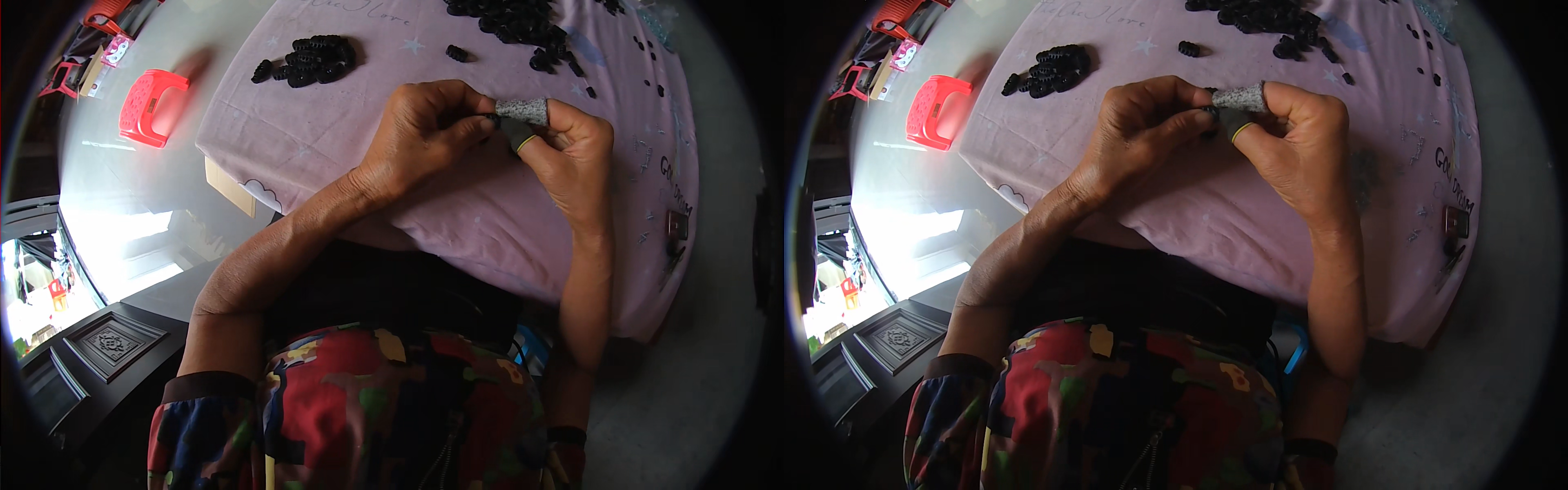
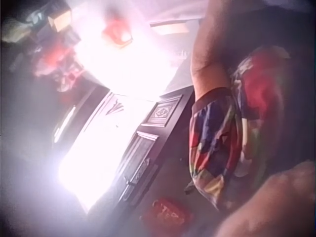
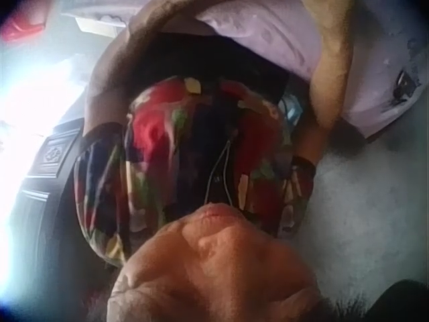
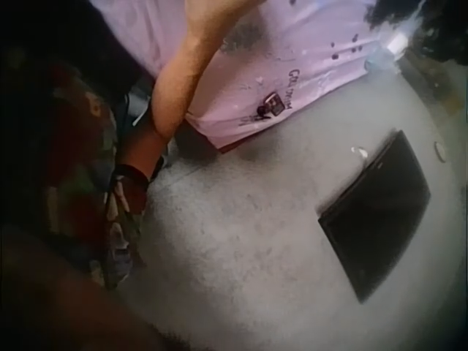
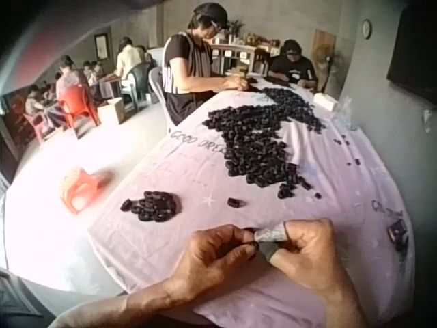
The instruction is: Sorting and inspecting small black plastic parts on a table.
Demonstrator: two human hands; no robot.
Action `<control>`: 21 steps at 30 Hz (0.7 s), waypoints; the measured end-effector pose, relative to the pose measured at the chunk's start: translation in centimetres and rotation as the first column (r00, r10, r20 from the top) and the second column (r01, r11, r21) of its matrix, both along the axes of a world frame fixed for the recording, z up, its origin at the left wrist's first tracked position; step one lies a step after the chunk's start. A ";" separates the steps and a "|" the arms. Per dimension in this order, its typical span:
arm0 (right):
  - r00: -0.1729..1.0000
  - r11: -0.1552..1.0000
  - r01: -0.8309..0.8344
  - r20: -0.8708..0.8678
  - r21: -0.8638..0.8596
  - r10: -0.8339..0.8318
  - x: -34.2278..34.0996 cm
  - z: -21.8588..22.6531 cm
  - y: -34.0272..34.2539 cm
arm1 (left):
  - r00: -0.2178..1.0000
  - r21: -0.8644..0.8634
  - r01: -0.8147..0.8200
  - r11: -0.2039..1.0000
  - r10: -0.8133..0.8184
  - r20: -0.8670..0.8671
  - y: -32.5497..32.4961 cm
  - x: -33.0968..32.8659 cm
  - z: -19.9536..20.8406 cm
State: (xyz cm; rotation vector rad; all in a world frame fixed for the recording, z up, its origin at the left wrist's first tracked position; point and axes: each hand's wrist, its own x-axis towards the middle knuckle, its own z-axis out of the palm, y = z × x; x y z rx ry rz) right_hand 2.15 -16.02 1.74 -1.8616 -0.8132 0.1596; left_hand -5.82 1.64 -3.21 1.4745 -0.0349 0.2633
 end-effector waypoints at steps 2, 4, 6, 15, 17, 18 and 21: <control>0.999 1.000 0.003 0.043 -0.010 -0.003 0.1 -0.3 0.0 | 1.000 0.001 -0.003 1.000 0.004 -0.003 -0.1 0.0 0.0; 0.999 0.999 -0.019 0.047 0.036 0.017 0.2 -0.4 0.0 | 1.000 -0.001 0.001 1.000 -0.001 0.014 -0.1 0.0 0.0; 0.998 1.000 -0.011 0.056 0.009 0.010 0.6 -0.5 -0.1 | 1.000 -0.061 0.021 0.998 -0.022 -0.018 0.1 0.2 0.3; 0.955 0.999 -0.027 0.294 -0.028 0.034 -0.6 1.3 1.0 | 0.946 -0.492 0.154 0.857 -0.272 -0.178 1.7 0.2 2.1; 0.924 0.995 -0.027 0.377 -0.099 0.063 -0.6 1.5 1.2 | 0.941 -0.545 0.153 0.824 -0.290 -0.174 1.7 0.1 2.1; 0.901 0.994 -0.013 0.429 -0.108 0.058 -0.6 1.5 1.2 | 0.945 -0.551 0.140 0.822 -0.277 -0.172 1.6 0.1 2.0; 0.847 0.993 0.029 0.531 -0.115 0.037 -0.4 1.1 1.4 | 0.948 -0.581 0.119 0.805 -0.267 -0.176 1.3 0.4 1.6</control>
